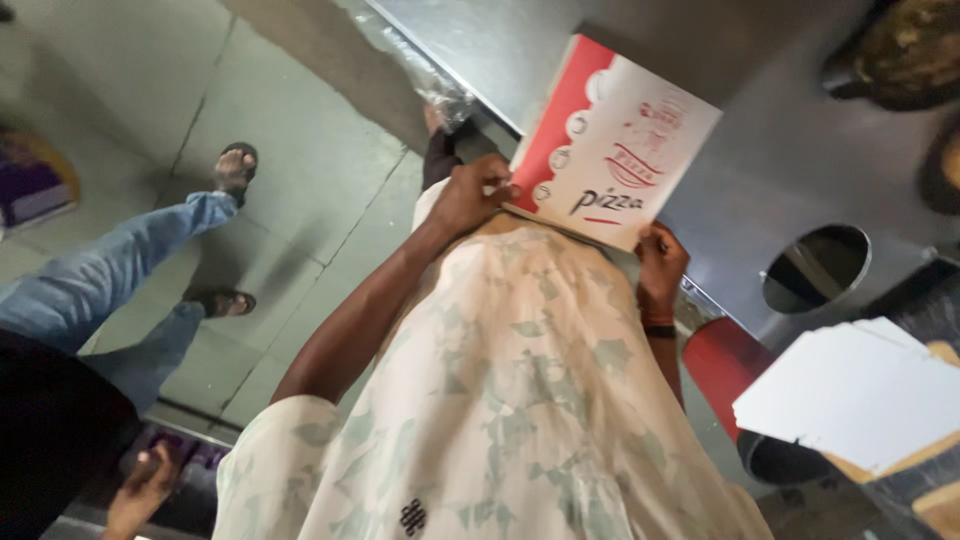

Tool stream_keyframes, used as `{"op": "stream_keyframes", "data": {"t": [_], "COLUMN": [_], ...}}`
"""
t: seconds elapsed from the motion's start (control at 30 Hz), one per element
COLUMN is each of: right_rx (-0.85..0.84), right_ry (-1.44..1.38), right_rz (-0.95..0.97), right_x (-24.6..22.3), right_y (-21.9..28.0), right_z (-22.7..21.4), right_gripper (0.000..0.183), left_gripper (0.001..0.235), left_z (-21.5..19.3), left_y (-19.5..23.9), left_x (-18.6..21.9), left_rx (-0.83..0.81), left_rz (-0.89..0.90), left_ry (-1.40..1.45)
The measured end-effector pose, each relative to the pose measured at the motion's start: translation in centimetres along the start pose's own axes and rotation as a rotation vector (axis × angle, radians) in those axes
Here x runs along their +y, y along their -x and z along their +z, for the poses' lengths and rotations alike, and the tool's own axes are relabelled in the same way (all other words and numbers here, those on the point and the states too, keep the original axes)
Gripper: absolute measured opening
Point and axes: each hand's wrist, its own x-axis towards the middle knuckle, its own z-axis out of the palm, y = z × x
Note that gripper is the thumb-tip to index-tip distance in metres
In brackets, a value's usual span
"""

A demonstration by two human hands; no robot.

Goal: The person assembles a flat-packed pizza box by folding the side flaps and tucking the tabs to form the box structure. They then close the lid and place the finished box on the counter.

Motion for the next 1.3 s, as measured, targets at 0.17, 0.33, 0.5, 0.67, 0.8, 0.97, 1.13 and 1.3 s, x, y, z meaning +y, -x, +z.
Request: {"op": "stream_keyframes", "data": {"t": [0.17,0.33,0.5,0.67,0.8,0.97,1.13,1.3], "right_rx": [0.045,-0.050,-0.152,-0.161,-0.243,-0.257,-0.281,-0.276], "right_ry": [-0.050,-0.338,-0.409,-0.008,-0.062,-0.069,-0.103,-0.145], "right_rz": [-0.096,-0.065,-0.464,-0.519,-0.347,-0.255,-0.243,-0.202], "right_x": [1.8,-2.6,-10.4,-16.0,-19.1,-20.8,-21.3,-21.4], "right_y": [-0.4,0.5,0.5,-0.3,-1.3,-2.0,-1.8,-1.5], "right_z": [0.7,-0.1,-1.7,-4.0,-5.0,-4.8,-4.5,-4.4], "right_gripper": [0.032,0.040,0.063,0.036,0.037,0.051,0.066,0.070], "left_gripper": [0.040,0.065,0.039,0.039,0.042,0.038,0.043,0.047], "left_z": [-0.2,-0.1,0.1,-0.8,-1.2,-1.3,-1.2,0.7], "left_y": [0.1,-0.9,-1.6,-3.5,-5.2,-7.1,-7.2,-6.6], "left_x": [2.2,6.1,10.7,14.9,17.2,18.4,19.2,19.7], "left_rx": [-0.031,-0.199,-0.172,-0.166,-0.197,-0.198,-0.215,-0.069], "left_rz": [-0.108,-0.087,0.108,0.265,0.096,0.104,0.012,-0.032], "left_ry": [-0.021,0.057,-0.041,-0.031,0.108,0.078,0.000,-0.058]}}
